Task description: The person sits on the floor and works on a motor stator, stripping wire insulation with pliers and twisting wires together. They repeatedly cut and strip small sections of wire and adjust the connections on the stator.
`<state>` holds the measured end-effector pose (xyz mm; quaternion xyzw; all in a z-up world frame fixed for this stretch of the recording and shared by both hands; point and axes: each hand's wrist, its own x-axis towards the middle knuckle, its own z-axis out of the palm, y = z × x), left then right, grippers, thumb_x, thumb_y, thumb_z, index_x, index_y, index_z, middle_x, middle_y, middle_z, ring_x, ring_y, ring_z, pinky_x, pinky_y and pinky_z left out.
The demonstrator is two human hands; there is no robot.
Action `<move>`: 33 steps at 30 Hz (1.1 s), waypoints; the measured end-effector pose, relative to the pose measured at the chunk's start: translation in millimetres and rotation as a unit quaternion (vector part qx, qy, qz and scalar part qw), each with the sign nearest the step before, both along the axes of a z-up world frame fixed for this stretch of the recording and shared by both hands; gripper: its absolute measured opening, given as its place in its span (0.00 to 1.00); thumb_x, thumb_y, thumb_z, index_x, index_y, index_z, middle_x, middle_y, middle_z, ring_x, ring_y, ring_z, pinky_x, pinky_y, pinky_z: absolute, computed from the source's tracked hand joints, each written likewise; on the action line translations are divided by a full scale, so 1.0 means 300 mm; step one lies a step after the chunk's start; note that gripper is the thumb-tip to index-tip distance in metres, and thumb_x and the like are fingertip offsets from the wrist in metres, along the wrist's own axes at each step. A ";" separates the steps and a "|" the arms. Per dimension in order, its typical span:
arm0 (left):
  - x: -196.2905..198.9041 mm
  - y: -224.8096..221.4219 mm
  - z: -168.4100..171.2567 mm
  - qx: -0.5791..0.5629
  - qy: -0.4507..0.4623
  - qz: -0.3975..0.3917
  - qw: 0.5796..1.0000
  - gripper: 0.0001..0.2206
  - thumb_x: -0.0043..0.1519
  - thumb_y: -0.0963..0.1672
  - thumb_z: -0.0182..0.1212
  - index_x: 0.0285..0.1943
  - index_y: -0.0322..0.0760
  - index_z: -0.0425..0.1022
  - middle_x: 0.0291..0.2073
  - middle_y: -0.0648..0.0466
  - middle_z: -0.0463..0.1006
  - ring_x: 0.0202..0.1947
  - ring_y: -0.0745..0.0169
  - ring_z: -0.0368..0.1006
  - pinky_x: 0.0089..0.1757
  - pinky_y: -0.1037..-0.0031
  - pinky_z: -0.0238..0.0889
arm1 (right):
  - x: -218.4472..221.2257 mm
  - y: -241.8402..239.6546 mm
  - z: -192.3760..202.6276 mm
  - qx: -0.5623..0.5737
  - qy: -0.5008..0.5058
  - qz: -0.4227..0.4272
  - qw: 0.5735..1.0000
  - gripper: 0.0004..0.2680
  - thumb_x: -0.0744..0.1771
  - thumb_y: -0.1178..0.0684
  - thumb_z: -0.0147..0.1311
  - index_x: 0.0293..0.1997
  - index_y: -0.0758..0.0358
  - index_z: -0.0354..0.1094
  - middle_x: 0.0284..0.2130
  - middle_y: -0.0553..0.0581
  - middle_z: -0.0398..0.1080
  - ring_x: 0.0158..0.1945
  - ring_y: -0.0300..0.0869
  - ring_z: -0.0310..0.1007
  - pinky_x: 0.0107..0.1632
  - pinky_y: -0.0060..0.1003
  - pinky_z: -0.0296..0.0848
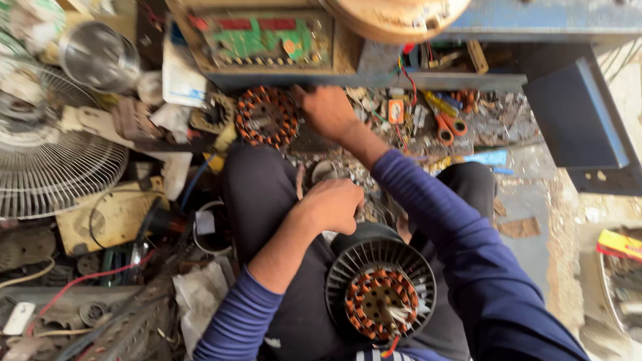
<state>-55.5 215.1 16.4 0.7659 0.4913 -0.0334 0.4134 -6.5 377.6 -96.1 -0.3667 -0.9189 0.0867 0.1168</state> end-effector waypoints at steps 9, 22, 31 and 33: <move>-0.013 0.037 -0.017 0.044 -0.051 0.042 0.997 0.08 0.41 0.39 0.66 0.29 0.39 0.83 0.32 0.45 0.83 0.38 0.46 0.81 0.43 0.62 0.73 | 0.034 -0.023 -0.021 -0.011 0.044 -0.036 0.998 0.18 0.59 0.48 0.64 0.52 0.62 0.71 0.44 0.66 0.73 0.34 0.59 0.77 0.36 0.51 0.74; -0.012 0.022 0.104 0.212 -0.424 0.323 0.819 0.18 0.67 0.42 0.58 0.65 0.31 0.68 0.45 0.50 0.79 0.36 0.64 0.77 0.36 0.71 0.72 | 0.625 -0.459 0.229 -0.561 0.567 -0.174 0.578 0.11 0.64 0.56 0.52 0.45 0.74 0.69 0.27 0.53 0.67 0.26 0.36 0.63 0.27 0.31 0.58; -0.203 -0.619 -0.006 0.578 -0.220 0.408 0.671 0.05 0.67 0.39 0.59 0.48 0.31 0.75 0.42 0.52 0.78 0.38 0.50 0.75 0.43 0.64 0.69 | 1.044 -0.931 0.397 -0.391 0.583 -0.215 0.679 0.22 0.63 0.57 0.52 0.65 0.73 0.66 0.53 0.68 0.74 0.53 0.52 0.77 0.55 0.43 0.76; -0.286 -0.823 -0.115 0.542 -0.098 0.414 0.725 0.07 0.65 0.39 0.59 0.49 0.30 0.76 0.45 0.45 0.76 0.43 0.44 0.73 0.46 0.60 0.66 | 1.125 -1.004 0.388 -0.296 0.641 -0.159 0.690 0.19 0.65 0.60 0.53 0.65 0.66 0.64 0.52 0.67 0.73 0.55 0.51 0.77 0.59 0.44 0.79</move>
